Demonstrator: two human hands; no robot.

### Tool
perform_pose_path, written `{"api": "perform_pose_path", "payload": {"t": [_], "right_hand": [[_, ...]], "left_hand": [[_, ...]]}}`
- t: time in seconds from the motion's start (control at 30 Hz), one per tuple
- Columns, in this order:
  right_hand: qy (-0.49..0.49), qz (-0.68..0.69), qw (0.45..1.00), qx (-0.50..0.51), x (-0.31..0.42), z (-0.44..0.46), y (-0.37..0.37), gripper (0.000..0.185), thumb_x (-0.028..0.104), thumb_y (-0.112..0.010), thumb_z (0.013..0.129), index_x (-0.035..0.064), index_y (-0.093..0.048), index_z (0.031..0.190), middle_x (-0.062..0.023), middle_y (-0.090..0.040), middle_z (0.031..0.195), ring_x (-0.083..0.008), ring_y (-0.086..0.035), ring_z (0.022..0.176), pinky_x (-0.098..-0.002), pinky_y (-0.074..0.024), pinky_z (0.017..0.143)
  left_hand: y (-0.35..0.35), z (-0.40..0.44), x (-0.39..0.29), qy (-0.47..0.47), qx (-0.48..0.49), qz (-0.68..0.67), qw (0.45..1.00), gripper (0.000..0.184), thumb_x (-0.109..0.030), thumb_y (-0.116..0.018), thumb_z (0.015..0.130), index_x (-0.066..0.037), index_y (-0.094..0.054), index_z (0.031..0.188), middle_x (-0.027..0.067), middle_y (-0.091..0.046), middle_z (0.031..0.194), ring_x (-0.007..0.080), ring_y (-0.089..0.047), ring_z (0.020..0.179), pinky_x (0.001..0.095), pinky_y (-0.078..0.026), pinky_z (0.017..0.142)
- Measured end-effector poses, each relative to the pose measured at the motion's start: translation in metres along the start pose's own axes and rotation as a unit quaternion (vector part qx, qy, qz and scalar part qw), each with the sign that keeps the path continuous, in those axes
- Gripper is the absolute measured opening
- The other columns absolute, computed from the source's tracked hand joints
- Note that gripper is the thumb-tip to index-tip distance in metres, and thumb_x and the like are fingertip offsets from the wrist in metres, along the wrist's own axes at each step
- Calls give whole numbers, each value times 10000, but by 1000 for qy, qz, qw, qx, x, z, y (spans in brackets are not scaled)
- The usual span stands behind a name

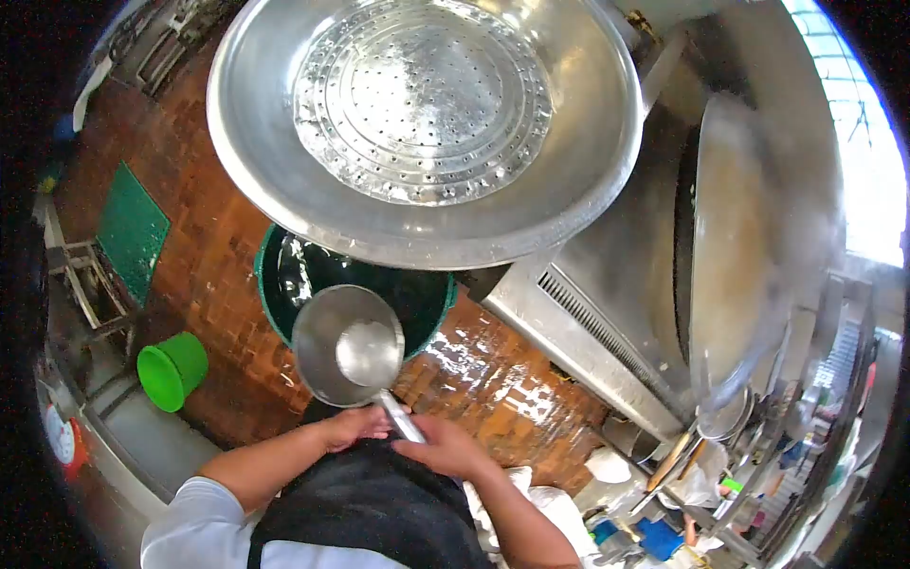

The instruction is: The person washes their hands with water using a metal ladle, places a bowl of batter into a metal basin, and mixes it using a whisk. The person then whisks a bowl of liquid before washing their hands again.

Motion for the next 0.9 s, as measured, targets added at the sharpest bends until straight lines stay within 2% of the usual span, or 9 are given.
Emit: {"api": "perform_pose_path", "payload": {"t": [0.1, 0.17, 0.37, 0.43, 0.47, 0.57, 0.7, 0.8, 0.9], "right_hand": [[7, -95, 995, -1, 31, 43, -16, 506, 416, -626, 828, 48, -561, 1170, -144, -647, 908, -247, -624, 838, -351, -474, 775], [-33, 38, 998, 22, 19, 58, -24, 519, 425, -624, 834, 42, -558, 1178, -133, -651, 879, -223, -632, 811, -332, -478, 768], [-123, 44, 987, -91, -63, 46, 7, 475, 383, -623, 857, 30, -567, 1170, -74, -644, 825, -138, -599, 715, -275, -477, 672], [-118, 35, 983, -136, -70, 39, 25, 446, 312, -626, 872, 23, -549, 1204, -34, -622, 810, -102, -561, 695, -249, -464, 644], [-124, 142, 974, -128, -61, 31, 35, 415, 300, -617, 877, 19, -565, 1177, -40, -629, 820, -105, -574, 701, -250, -471, 637], [-119, 175, 960, -183, -68, 23, 50, 388, 284, -611, 881, 16, -569, 1158, -42, -631, 816, -108, -587, 699, -247, -475, 620], [-144, 185, 953, -194, -89, 19, 57, 401, 289, -621, 881, 11, -561, 1164, -55, -638, 817, -109, -592, 680, -251, -480, 603], [-200, 136, 953, -183, -99, 16, 58, 400, 279, -631, 877, 6, -559, 1161, -64, -639, 824, -120, -593, 678, -260, -491, 619], [-224, 117, 953, -166, -109, 17, 57, 397, 267, -636, 873, 4, -557, 1160, -71, -639, 831, -128, -597, 682, -263, -498, 628]], "left_hand": [[15, 25, 0, -153, -129, -198, 960, 325, -266, -506, 905, -37, -525, 1134, 174, -621, 1081, 254, -586, 1047, 408, -455, 929], [29, 28, -10, -125, -252, -319, 905, 167, -170, -528, 871, -42, -527, 977, 179, -645, 949, 267, -638, 901, 414, -527, 782], [83, 19, -42, -43, -491, 9, 870, 251, -119, -646, 797, -67, -489, 986, 59, -543, 667, 154, -531, 462, 320, -442, 392], [96, 17, -49, -25, -536, 161, 828, 356, -124, -648, 800, -34, -474, 1097, 63, -539, 663, 131, -518, 452, 293, -411, 367], [108, 19, -47, -2, -542, 213, 813, 414, -144, -643, 802, -19, -444, 1143, 153, -598, 785, 210, -563, 483, 352, -469, 457], [121, 21, -46, -51, -548, 382, 742, 406, -164, -631, 808, -28, -449, 1143, 197, -617, 851, 308, -614, 561, 405, -495, 543], [142, 50, -31, 24, -556, 513, 653, 368, -165, -608, 811, -55, -461, 1129, 209, -620, 950, 367, -639, 736, 447, -499, 707], [144, 69, -22, -10, -503, 521, 690, 375, -146, -597, 798, -43, -487, 1141, 204, -627, 909, 351, -645, 740, 423, -508, 697], [151, 87, -21, -14, -443, 374, 815, 406, -95, -600, 764, -27, -514, 1155, 178, -629, 807, 293, -636, 628, 390, -512, 604]]}}
Point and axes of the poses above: each hand's wrist, its own z-axis towards the middle knuckle, its own y-axis out of the back of the hand, x = y × z, the point moved 1 cm from there along z, towards the middle knuckle
